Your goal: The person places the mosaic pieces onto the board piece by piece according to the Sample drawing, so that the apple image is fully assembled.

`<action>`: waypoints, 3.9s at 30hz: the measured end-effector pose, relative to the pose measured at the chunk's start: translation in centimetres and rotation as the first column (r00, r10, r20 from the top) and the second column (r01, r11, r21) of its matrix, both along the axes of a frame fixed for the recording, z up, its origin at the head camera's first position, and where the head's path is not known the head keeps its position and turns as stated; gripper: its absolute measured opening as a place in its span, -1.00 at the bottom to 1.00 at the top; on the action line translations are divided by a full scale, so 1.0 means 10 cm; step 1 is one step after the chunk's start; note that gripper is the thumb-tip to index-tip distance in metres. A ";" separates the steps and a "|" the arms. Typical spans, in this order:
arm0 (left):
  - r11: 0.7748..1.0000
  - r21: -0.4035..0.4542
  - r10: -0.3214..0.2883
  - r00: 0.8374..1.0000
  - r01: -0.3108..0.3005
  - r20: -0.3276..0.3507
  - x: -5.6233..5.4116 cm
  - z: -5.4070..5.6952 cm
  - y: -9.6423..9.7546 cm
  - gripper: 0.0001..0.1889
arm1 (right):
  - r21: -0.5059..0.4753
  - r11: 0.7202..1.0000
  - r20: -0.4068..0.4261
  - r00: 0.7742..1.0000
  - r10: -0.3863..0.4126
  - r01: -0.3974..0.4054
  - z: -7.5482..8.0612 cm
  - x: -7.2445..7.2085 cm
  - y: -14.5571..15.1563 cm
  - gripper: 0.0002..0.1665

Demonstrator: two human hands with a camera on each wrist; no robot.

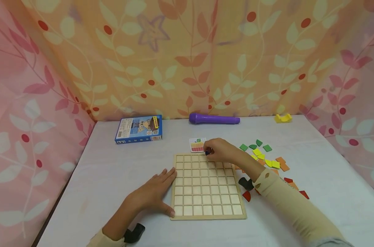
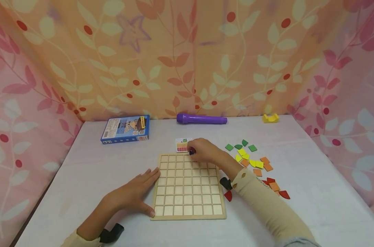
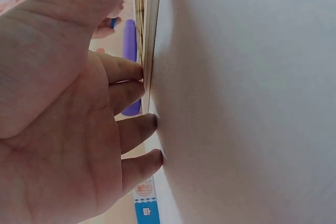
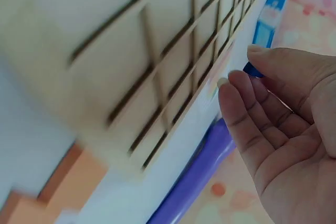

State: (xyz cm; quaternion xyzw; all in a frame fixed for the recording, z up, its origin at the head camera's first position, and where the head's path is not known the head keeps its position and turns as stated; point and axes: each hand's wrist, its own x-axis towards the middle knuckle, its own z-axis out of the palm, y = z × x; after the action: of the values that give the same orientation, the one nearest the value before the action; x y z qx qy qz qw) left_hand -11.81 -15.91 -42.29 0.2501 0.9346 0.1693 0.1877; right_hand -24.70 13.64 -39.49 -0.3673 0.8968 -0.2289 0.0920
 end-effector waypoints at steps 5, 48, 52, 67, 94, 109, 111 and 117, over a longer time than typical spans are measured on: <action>1.000 -0.003 0.001 1.000 -0.001 -0.004 -0.01 0.00 0.01 0.40 | 0.013 0.999 0.011 0.999 0.050 -0.050 -0.04 0.07 -0.19 -0.89; 1.000 -0.003 0.009 1.000 -0.009 0.005 0.01 -0.01 0.06 0.40 | -0.154 0.953 0.030 0.965 -0.261 0.263 0.03 0.08 0.48 -0.70; 1.000 -0.009 0.010 1.000 -0.010 0.004 0.01 -0.01 0.06 0.40 | -0.095 0.887 -0.099 0.882 -0.461 0.452 0.00 0.00 0.78 -0.63; 1.000 0.009 0.024 1.000 -0.024 0.005 0.04 -0.02 -0.02 0.41 | 0.138 0.784 0.049 0.786 -0.616 0.606 -0.27 -0.13 1.27 -0.57; 1.000 -0.002 0.023 1.000 -0.023 0.010 0.01 -0.02 0.01 0.41 | -0.013 0.863 0.059 0.862 -0.504 0.506 -0.26 -0.12 0.98 -0.72; 1.000 0.012 0.022 1.000 -0.022 0.012 0.00 -0.04 0.01 0.42 | -0.124 0.954 0.047 0.962 -0.269 0.273 -0.23 -0.04 0.47 -0.73; 1.000 0.014 0.020 1.000 -0.020 0.010 0.00 -0.04 0.01 0.42 | -0.125 0.966 0.032 0.974 -0.223 0.225 -0.24 -0.03 0.39 -0.74; 1.000 0.012 0.016 1.000 -0.016 0.004 0.00 -0.05 0.01 0.42 | -0.093 0.986 0.030 0.991 -0.134 0.136 -0.27 0.02 0.22 -0.76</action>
State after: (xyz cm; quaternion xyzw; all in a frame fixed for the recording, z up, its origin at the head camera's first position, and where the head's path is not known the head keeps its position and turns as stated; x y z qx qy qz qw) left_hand -11.79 -15.83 -42.80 0.2433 0.9353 0.1769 0.1865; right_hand -24.47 15.87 -42.21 -0.3069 0.9065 -0.2814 0.0694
